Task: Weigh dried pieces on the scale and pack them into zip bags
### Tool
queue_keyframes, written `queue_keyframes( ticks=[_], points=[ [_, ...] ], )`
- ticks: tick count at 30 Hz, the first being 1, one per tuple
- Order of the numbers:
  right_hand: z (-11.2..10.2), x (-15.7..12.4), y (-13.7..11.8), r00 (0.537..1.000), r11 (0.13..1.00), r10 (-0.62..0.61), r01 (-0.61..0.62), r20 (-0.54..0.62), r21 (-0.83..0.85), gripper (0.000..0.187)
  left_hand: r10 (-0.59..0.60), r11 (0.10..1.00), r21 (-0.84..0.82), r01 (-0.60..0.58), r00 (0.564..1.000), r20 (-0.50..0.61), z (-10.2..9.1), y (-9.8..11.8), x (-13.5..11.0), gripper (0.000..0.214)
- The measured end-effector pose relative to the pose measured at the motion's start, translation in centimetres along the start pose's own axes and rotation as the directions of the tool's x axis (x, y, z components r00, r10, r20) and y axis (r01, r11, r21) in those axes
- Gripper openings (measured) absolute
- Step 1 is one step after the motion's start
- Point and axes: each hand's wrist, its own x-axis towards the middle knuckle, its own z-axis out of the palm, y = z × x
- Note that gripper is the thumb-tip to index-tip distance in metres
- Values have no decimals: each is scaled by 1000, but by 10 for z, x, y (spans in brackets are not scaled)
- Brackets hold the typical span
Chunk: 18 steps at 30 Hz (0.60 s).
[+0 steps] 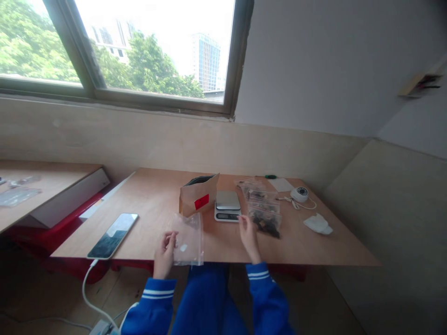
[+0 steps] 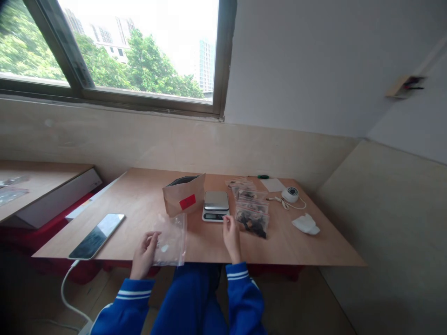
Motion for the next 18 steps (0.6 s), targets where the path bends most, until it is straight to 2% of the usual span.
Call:
queue_keyframes(
  ticks=[1, 2, 4, 7, 11, 12, 13, 15, 16, 18],
  points=[
    [-15, 17, 11, 996, 990, -74, 68, -41, -122, 29, 12, 998, 54, -11, 1000, -14, -16, -2, 4, 56],
    [-30, 35, 21, 994, 966, -98, 82, -54, -246, 26, 18, 995, 101, -14, 999, -45, -31, -5, 8, 57],
    [-56, 66, 40, 1000, 885, -19, 19, 4, -466, 20, 22, 987, 164, -2, 993, -116, -56, -10, 18, 59],
    [-79, 93, 57, 997, 851, 71, -44, 33, -524, 12, 3, 967, 251, 50, 978, -208, -72, -17, 42, 59],
    [-92, 98, 62, 988, 822, 146, -89, 58, -562, 12, -5, 892, 435, 126, 963, -268, -57, -15, 79, 47],
    [-95, 96, 62, 985, 814, 162, -97, 63, -573, 12, 17, 863, 487, 134, 956, -294, -50, -12, 85, 47],
    [-99, 93, 61, 982, 814, 172, -100, 73, -572, 11, 91, 839, 533, 111, 936, -339, -43, -9, 88, 51],
    [-108, 85, 57, 981, 852, 160, -79, 113, -518, 10, 257, 771, 635, 48, 888, -380, -30, -3, 86, 60],
    [-112, 80, 52, 981, 883, 141, -64, 132, -465, 12, 298, 727, 686, 32, 885, -357, -23, -2, 81, 58],
    [-117, 64, 39, 985, 941, 105, -54, 135, -334, 22, 297, 628, 779, 10, 921, -252, -12, -5, 68, 46]
  ],
)
